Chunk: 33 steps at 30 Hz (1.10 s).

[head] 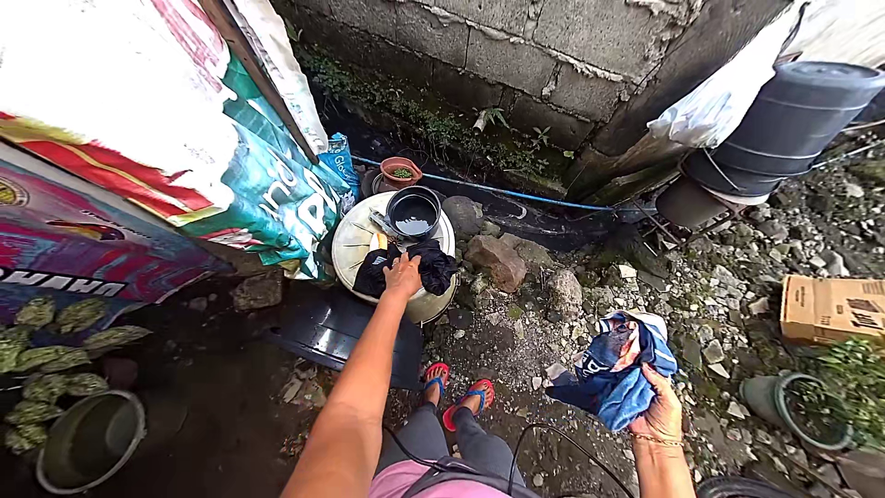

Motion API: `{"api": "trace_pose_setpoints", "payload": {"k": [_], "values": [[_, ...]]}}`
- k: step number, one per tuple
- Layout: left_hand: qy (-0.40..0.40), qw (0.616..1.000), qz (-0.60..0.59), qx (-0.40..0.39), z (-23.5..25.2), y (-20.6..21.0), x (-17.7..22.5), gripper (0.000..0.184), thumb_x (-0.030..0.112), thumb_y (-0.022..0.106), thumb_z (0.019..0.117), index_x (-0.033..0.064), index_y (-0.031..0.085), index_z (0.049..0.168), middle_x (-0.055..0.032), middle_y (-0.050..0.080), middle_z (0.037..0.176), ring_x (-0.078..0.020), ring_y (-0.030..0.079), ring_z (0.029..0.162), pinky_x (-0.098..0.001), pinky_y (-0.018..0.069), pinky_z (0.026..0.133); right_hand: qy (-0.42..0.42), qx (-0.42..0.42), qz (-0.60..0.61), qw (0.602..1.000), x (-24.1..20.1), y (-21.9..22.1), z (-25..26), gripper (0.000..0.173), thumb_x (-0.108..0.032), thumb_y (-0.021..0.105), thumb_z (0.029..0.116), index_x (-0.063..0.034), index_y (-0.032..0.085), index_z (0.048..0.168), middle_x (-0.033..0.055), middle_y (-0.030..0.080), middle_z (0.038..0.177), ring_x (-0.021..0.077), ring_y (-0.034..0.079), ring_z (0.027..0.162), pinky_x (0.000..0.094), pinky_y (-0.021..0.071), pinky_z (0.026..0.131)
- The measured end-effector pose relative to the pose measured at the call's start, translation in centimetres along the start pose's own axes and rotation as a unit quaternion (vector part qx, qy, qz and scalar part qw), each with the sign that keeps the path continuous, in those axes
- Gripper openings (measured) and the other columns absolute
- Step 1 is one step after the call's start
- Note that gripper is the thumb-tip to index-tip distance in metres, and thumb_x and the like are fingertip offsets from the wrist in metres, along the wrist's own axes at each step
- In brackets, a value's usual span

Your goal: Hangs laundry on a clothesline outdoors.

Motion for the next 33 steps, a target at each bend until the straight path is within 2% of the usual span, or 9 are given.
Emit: {"api": "trace_pose_setpoints", "payload": {"k": [4,6,10,16,20,25,29,31,33], "values": [[-0.076,0.98,-0.133,0.128,2.0,-2.0,-4.5,0.04,0.015,0.05,0.1054,0.0016,0.057,0.142,-0.0279,0.054,0.144,-0.0464,0.051,0.135,-0.0659,0.0395,0.108,-0.005,-0.01,-0.046,0.999,-0.9,0.5,-0.2,0.039,-0.033,0.087,0.0737,-0.0186,0.072,0.107,-0.0046,0.078,0.096,0.0034,0.073,0.089,0.0226,0.0612,0.082],[-0.125,0.968,-0.155,0.154,3.5,-3.0,-6.8,0.04,0.015,0.048,0.1063,-0.0006,0.056,0.142,-0.0292,0.055,0.142,-0.0468,0.052,0.133,-0.0639,0.0416,0.108,-0.004,0.001,-0.065,0.998,-1.3,0.5,-0.9,0.03,-0.026,0.081,0.0774,-0.0207,0.07,0.105,-0.0068,0.078,0.093,0.0003,0.073,0.086,0.0197,0.0608,0.079],[-0.161,0.965,-0.149,0.143,7.3,-3.4,-9.3,0.04,0.018,0.051,0.1066,-0.0024,0.055,0.141,-0.0292,0.055,0.142,-0.0471,0.05,0.135,-0.0653,0.0407,0.108,0.029,0.007,-0.093,0.995,-0.7,0.4,-1.4,0.028,-0.022,0.082,0.0766,-0.021,0.072,0.102,-0.0095,0.079,0.091,-0.0027,0.072,0.085,0.0162,0.0589,0.08],[-0.223,0.954,-0.155,0.126,11.4,-1.7,-12.1,0.047,0.021,0.058,0.1029,-0.0041,0.05,0.141,-0.032,0.054,0.14,-0.048,0.057,0.127,-0.0656,0.047,0.101,0.089,-0.013,-0.069,0.994,2.2,1.3,-1.1,0.022,-0.017,0.076,0.0845,-0.0157,0.072,0.106,-0.0027,0.079,0.096,0.0064,0.074,0.089,0.0251,0.0593,0.089],[-0.252,0.932,-0.216,0.147,11.0,-3.3,-13.8,0.043,0.024,0.059,0.1017,-0.0095,0.06,0.127,-0.0337,0.058,0.134,-0.0483,0.056,0.128,-0.0663,0.0446,0.102,0.103,0.002,-0.123,0.987,3.0,-0.1,-1.1,0.02,-0.021,0.08,0.0787,-0.0201,0.067,0.094,-0.0103,0.077,0.086,-0.0025,0.073,0.079,0.0158,0.0594,0.076],[-0.237,0.85,-0.379,0.279,12.6,-6.4,-16.0,0.036,0.015,0.06,0.1,-0.0094,0.061,0.126,-0.0324,0.06,0.132,-0.044,0.056,0.128,-0.06,0.0425,0.107,0.086,0.026,-0.092,0.992,3.5,-0.2,-0.4,0.03,-0.026,0.085,0.0748,-0.022,0.074,0.102,-0.0055,0.079,0.094,0.0012,0.074,0.088,0.02,0.0602,0.082],[-0.245,0.793,-0.516,0.21,14.8,-3.5,-16.7,0.047,0.013,0.057,0.1022,-0.0059,0.044,0.144,-0.0312,0.055,0.136,-0.0388,0.063,0.116,-0.0519,0.0559,0.093,0.08,0.022,-0.084,0.993,5.2,-1.1,1.4,0.042,-0.037,0.09,0.0694,-0.0195,0.075,0.104,-0.0013,0.077,0.093,0.0064,0.073,0.086,0.025,0.0608,0.081],[-0.231,0.831,-0.474,0.176,14.6,-2.3,-16.7,0.056,0.01,0.061,0.0994,-0.0085,0.039,0.147,-0.033,0.052,0.14,-0.0408,0.06,0.122,-0.0531,0.0534,0.098,0.059,0.016,-0.083,0.995,5.1,0.3,2.1,0.053,-0.04,0.09,0.069,-0.0154,0.071,0.112,0.001,0.076,0.098,0.0097,0.072,0.091,0.029,0.061,0.084],[-0.18,0.892,-0.352,0.22,12.3,-4.0,-15.1,0.059,0.01,0.069,0.0929,-0.015,0.045,0.141,-0.0396,0.05,0.139,-0.0522,0.051,0.13,-0.0665,0.0416,0.107,0.048,0.024,-0.076,0.996,4.4,1.9,2.6,0.066,-0.038,0.089,0.0702,-0.0073,0.061,0.121,0.0039,0.075,0.102,0.0126,0.072,0.095,0.0329,0.0615,0.087]]}}
Point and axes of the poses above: each hand's wrist, its own z-axis towards the middle knuckle, its own y-axis out of the palm, x = y × z, the point moved 7 cm from there along z, towards the middle knuckle
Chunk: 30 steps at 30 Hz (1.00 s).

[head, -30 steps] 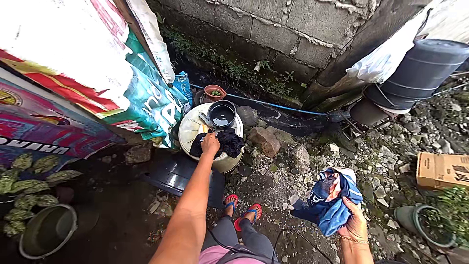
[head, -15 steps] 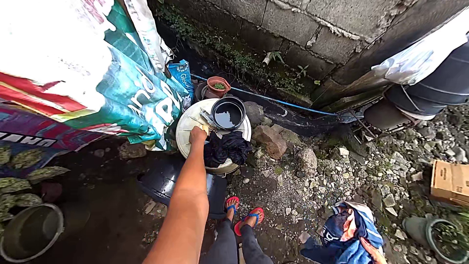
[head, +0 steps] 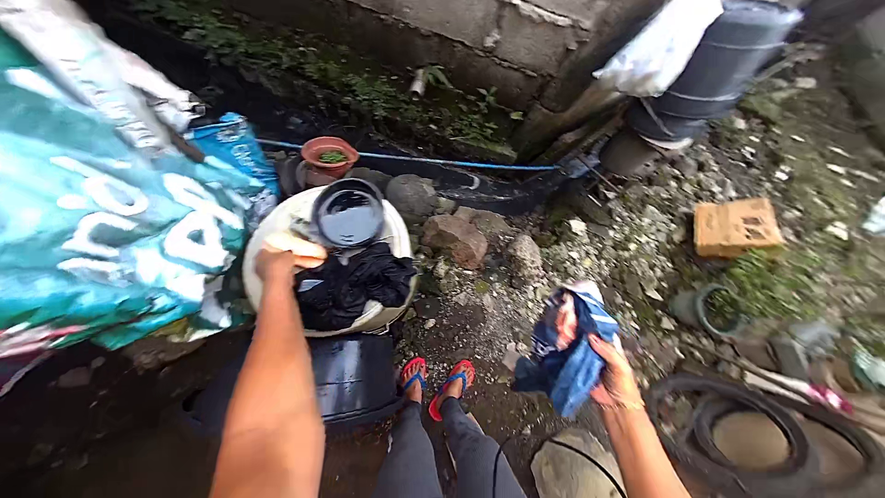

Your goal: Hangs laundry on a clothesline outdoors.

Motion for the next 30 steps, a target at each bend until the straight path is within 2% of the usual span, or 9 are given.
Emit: {"api": "trace_pose_setpoints", "payload": {"k": [2,4,7,10,14,23,25,28,30], "values": [[0.128,0.992,0.013,0.017,-5.2,-1.4,4.4,0.059,0.01,0.063,0.0963,-0.0142,0.042,0.146,-0.0405,0.045,0.145,-0.0541,0.044,0.137,-0.0665,0.0338,0.114,-0.014,0.005,0.007,1.0,-1.5,1.6,0.0,0.067,-0.03,0.084,0.076,-0.0017,0.053,0.129,0.0046,0.074,0.106,0.0129,0.072,0.098,0.0343,0.0613,0.089],[0.237,0.967,-0.082,-0.043,-13.5,-0.8,8.9,0.054,0.009,0.058,0.0997,-0.0131,0.041,0.146,-0.0354,0.05,0.142,-0.0426,0.053,0.129,-0.0537,0.0429,0.109,-0.017,0.013,0.008,1.0,-2.9,3.2,-0.1,0.071,-0.023,0.078,0.0791,0.0029,0.044,0.136,0.0045,0.071,0.11,0.0108,0.07,0.101,0.0324,0.0607,0.091],[0.313,0.876,-0.167,-0.326,-29.9,4.5,14.0,0.056,0.013,0.063,0.0959,-0.0104,0.044,0.144,-0.0246,0.06,0.134,-0.0263,0.066,0.114,-0.0417,0.0572,0.095,-0.03,0.013,0.011,0.999,-4.9,5.2,-0.7,0.087,-0.027,0.083,0.0777,0.009,0.037,0.143,0.0059,0.068,0.118,0.0088,0.068,0.104,0.0291,0.0598,0.092],[0.299,0.794,-0.125,-0.514,-42.2,8.5,16.4,0.086,0.013,0.082,0.0804,-0.0132,0.037,0.149,-0.0248,0.058,0.139,-0.0234,0.062,0.124,-0.0377,0.0508,0.106,-0.078,-0.002,-0.032,0.996,-7.0,7.2,-1.8,0.053,-0.016,0.064,0.0922,0.0131,0.048,0.134,0.0072,0.066,0.12,0.006,0.064,0.108,0.0257,0.0548,0.097],[0.18,0.83,-0.234,-0.473,-42.7,9.0,16.4,0.044,-0.004,0.068,0.0867,-0.0135,0.051,0.126,-0.0102,0.068,0.105,-0.0064,0.067,0.095,-0.0258,0.0572,0.088,-0.104,0.032,-0.021,0.994,-10.9,5.8,-2.9,0.023,0.0,0.045,0.1013,0.0048,0.058,0.12,0.0011,0.07,0.099,0.0053,0.069,0.087,0.0243,0.0602,0.079],[0.165,0.727,-0.312,-0.588,-42.4,6.8,15.8,0.039,-0.001,0.061,0.0692,0.0141,0.059,0.105,0.0111,0.075,0.089,0.0022,0.071,0.083,-0.0199,0.0606,0.076,-0.183,0.141,-0.069,0.971,-18.1,-1.9,-5.1,0.03,-0.01,0.036,0.1096,-0.0107,0.062,0.096,-0.0078,0.066,0.068,-0.0022,0.057,0.051,0.0142,0.05,0.049],[0.146,0.68,-0.367,-0.617,-43.3,6.9,15.3,0.033,0.004,0.071,0.0673,0.0188,0.067,0.097,0.0086,0.077,0.088,0.0007,0.072,0.082,-0.0197,0.0606,0.075,-0.186,0.162,-0.264,0.932,-19.2,-3.1,-4.7,0.017,-0.009,0.052,0.1044,-0.0064,0.064,0.115,-0.0003,0.07,0.093,0.0045,0.065,0.072,0.0216,0.0572,0.066],[0.119,0.625,-0.448,-0.629,-44.8,7.3,15.7,0.018,0.014,0.079,0.069,0.0215,0.076,0.085,0.0054,0.078,0.086,-0.0004,0.073,0.081,-0.0195,0.0606,0.074,-0.169,0.117,-0.529,0.823,-20.0,-3.1,-4.7,0.071,-0.029,0.078,0.0912,0.0019,0.049,0.149,0.0331,0.041,0.153,0.048,0.047,0.137,0.0665,0.0388,0.109],[0.089,0.625,-0.472,-0.616,-45.5,7.8,16.2,0.009,0.015,0.076,0.0729,0.021,0.074,0.08,0.0041,0.077,0.083,-0.0015,0.073,0.079,-0.0206,0.0609,0.072,-0.258,0.025,-0.516,0.817,-19.6,-0.7,-7.1,0.07,-0.04,0.075,0.0881,0.0037,0.058,0.14,0.0293,0.053,0.145,0.0408,0.054,0.132,0.0564,0.0476,0.104]]}}
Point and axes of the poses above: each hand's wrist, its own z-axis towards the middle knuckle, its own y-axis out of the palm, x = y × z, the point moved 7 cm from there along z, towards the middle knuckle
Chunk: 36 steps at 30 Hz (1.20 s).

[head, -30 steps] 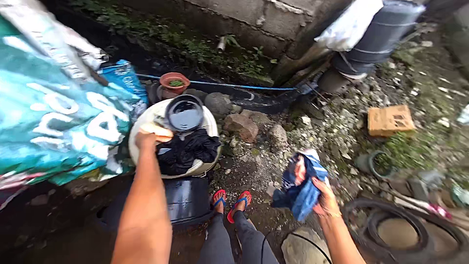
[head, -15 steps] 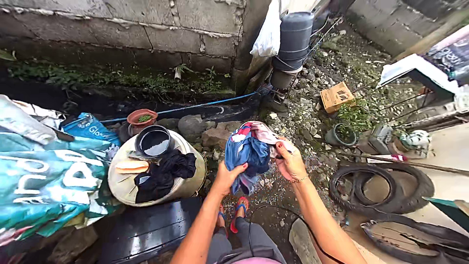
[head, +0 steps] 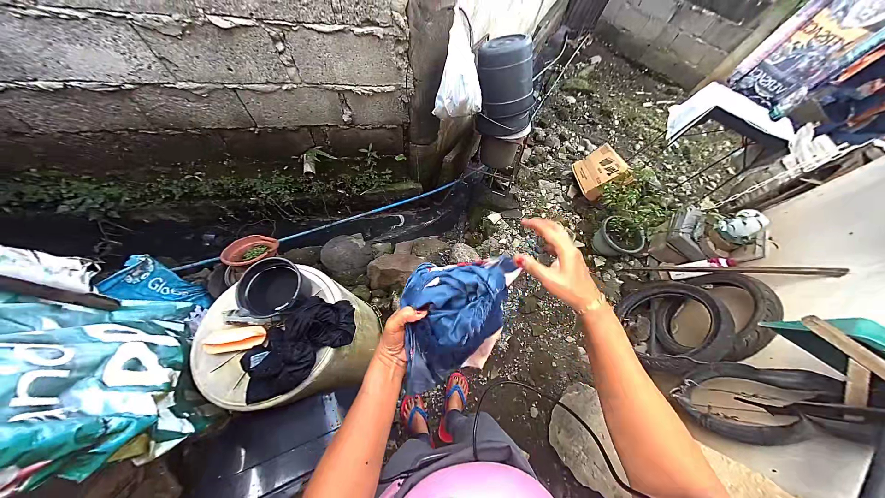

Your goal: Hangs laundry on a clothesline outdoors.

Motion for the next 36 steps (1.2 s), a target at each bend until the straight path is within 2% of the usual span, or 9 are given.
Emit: {"api": "trace_pose_setpoints", "payload": {"k": [2,4,8,11,15,19,23,27,36], "values": [[-0.01,0.999,-0.01,0.03,0.6,0.5,-0.3,0.012,0.01,0.062,0.0806,0.0192,0.07,0.08,0.0038,0.076,0.082,-0.002,0.072,0.079,-0.0214,0.061,0.072,-0.121,-0.074,0.101,0.985,-4.1,2.3,-2.2,0.066,-0.046,0.075,0.0869,0.0033,0.066,0.13,0.0199,0.063,0.136,0.0278,0.06,0.13,0.0427,0.0513,0.107],[-0.03,0.998,-0.002,0.059,1.0,0.8,-0.6,0.022,0.004,0.047,0.0862,0.0165,0.065,0.082,0.0037,0.075,0.08,-0.0023,0.072,0.077,-0.0216,0.0605,0.071,-0.178,-0.112,0.094,0.973,-6.9,4.2,-3.1,0.052,-0.032,0.077,0.0866,0.0039,0.071,0.123,0.0241,0.068,0.129,0.0398,0.062,0.125,0.0515,0.0473,0.109],[-0.067,0.994,0.027,0.079,1.1,0.3,-0.6,0.022,0.004,0.041,0.0928,0.0132,0.06,0.095,0.0047,0.074,0.082,-0.0022,0.071,0.08,-0.0224,0.0604,0.073,-0.139,-0.053,0.101,0.984,-6.5,4.0,-2.0,0.022,-0.012,0.072,0.0881,0.0061,0.077,0.098,0.0201,0.074,0.104,0.0302,0.07,0.102,0.0448,0.0539,0.095],[-0.08,0.996,-0.023,0.039,0.8,-0.7,-1.2,0.009,0.023,0.066,0.0889,0.0166,0.067,0.096,0.0021,0.076,0.087,-0.0045,0.073,0.084,-0.0239,0.0614,0.077,-0.048,-0.011,0.328,0.943,-4.7,3.1,-1.2,0.011,-0.01,0.059,0.0981,-0.0057,0.069,0.097,-0.0049,0.071,0.091,-0.0002,0.067,0.088,0.0222,0.0564,0.086],[-0.116,0.992,-0.021,-0.049,0.7,-0.5,-2.6,0.032,0.047,0.085,0.0761,0.0216,0.075,0.093,0.0028,0.078,0.089,-0.0038,0.074,0.085,-0.0226,0.0609,0.08,0.075,0.058,0.605,0.791,-2.8,2.2,0.2,0.014,-0.023,0.053,0.1004,-0.0183,0.065,0.108,-0.0054,0.074,0.092,0.0057,0.071,0.088,0.028,0.0607,0.082],[-0.148,0.979,-0.064,-0.122,0.8,0.5,-4.4,0.034,0.041,0.087,0.0764,0.0184,0.078,0.1,0.0006,0.078,0.093,-0.0053,0.074,0.087,-0.022,0.0606,0.08,0.078,0.104,0.675,0.726,-2.6,0.6,1.1,0.028,-0.017,0.039,0.106,-0.017,0.067,0.105,-0.0024,0.075,0.094,0.008,0.072,0.092,0.0296,0.0612,0.084],[-0.156,0.979,-0.09,-0.097,1.6,1.2,-6.1,0.031,0.039,0.084,0.0802,0.0167,0.077,0.1,-0.0014,0.078,0.095,-0.0076,0.075,0.09,-0.0248,0.061,0.083,0.084,0.13,0.669,0.727,-2.1,-0.5,1.0,0.027,-0.017,0.038,0.1072,-0.0151,0.065,0.104,-0.0005,0.074,0.092,0.0087,0.072,0.089,0.0285,0.0611,0.08],[-0.177,0.982,-0.062,-0.013,1.8,2.0,-7.1,0.043,0.019,0.03,0.1077,0.0166,0.069,0.092,0.0011,0.077,0.086,-0.0048,0.073,0.083,-0.0235,0.0609,0.078,0.046,0.142,0.634,0.758,-2.1,-2.1,0.2,0.028,-0.016,0.037,0.1057,-0.0152,0.065,0.107,-0.0019,0.074,0.094,0.0069,0.071,0.092,0.0276,0.0604,0.083],[-0.184,0.978,0.006,0.097,2.0,3.9,-6.3,0.042,0.0,0.024,0.1066,0.0152,0.057,0.087,0.0049,0.068,0.068,-0.0002,0.065,0.061,-0.0176,0.0564,0.058,0.04,0.161,0.445,0.88,1.3,-3.8,0.5,0.018,-0.016,0.043,0.1074,-0.018,0.06,0.112,-0.0097,0.07,0.095,0.0011,0.068,0.088,0.0226,0.0591,0.08]]}}
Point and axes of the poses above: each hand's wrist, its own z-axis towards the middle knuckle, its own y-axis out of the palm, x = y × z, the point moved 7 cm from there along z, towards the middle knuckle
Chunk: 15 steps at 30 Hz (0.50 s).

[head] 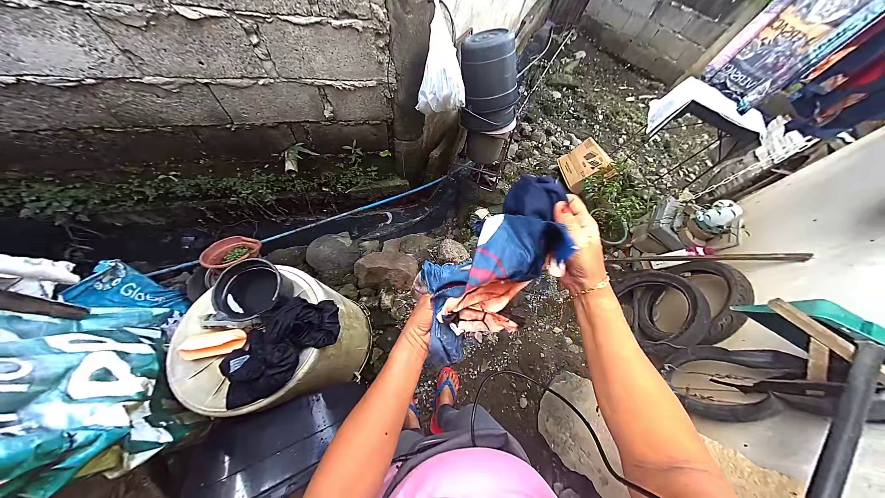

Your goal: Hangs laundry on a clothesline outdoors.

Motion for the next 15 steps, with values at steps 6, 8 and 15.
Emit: {"api": "trace_pose_setpoints", "payload": {"k": [6,8,15], "values": [[0.092,0.979,0.174,0.054,0.5,0.4,3.4,0.018,-0.001,0.045,0.1051,-0.0027,0.05,0.122,-0.0021,0.066,0.094,-0.0028,0.065,0.085,-0.0206,0.0567,0.08,-0.029,0.058,0.115,0.991,1.2,-5.1,-2.2,0.025,-0.011,0.043,0.1028,-0.018,0.067,0.106,-0.0054,0.075,0.1,0.0075,0.071,0.098,0.0309,0.0593,0.091],[0.1,0.967,0.227,0.061,0.2,-0.1,3.9,0.022,-0.001,0.046,0.105,-0.0056,0.048,0.126,-0.0039,0.064,0.099,-0.0025,0.064,0.088,-0.0206,0.0552,0.083,-0.06,0.026,0.096,0.993,0.2,-5.4,-2.9,0.021,-0.012,0.053,0.0996,-0.0221,0.071,0.102,-0.0074,0.076,0.1,0.0057,0.071,0.098,0.0282,0.0587,0.091],[0.119,0.946,0.303,-0.004,-0.2,2.2,2.5,0.017,0.0,0.044,0.1036,0.0013,0.052,0.118,0.0084,0.066,0.089,0.005,0.065,0.082,-0.0167,0.0565,0.079,-0.059,0.067,0.22,0.971,-5.9,-2.3,-4.3,0.011,-0.031,0.067,0.0937,-0.0217,0.073,0.096,-0.0064,0.077,0.094,0.0055,0.072,0.093,0.0286,0.0605,0.085]]}}
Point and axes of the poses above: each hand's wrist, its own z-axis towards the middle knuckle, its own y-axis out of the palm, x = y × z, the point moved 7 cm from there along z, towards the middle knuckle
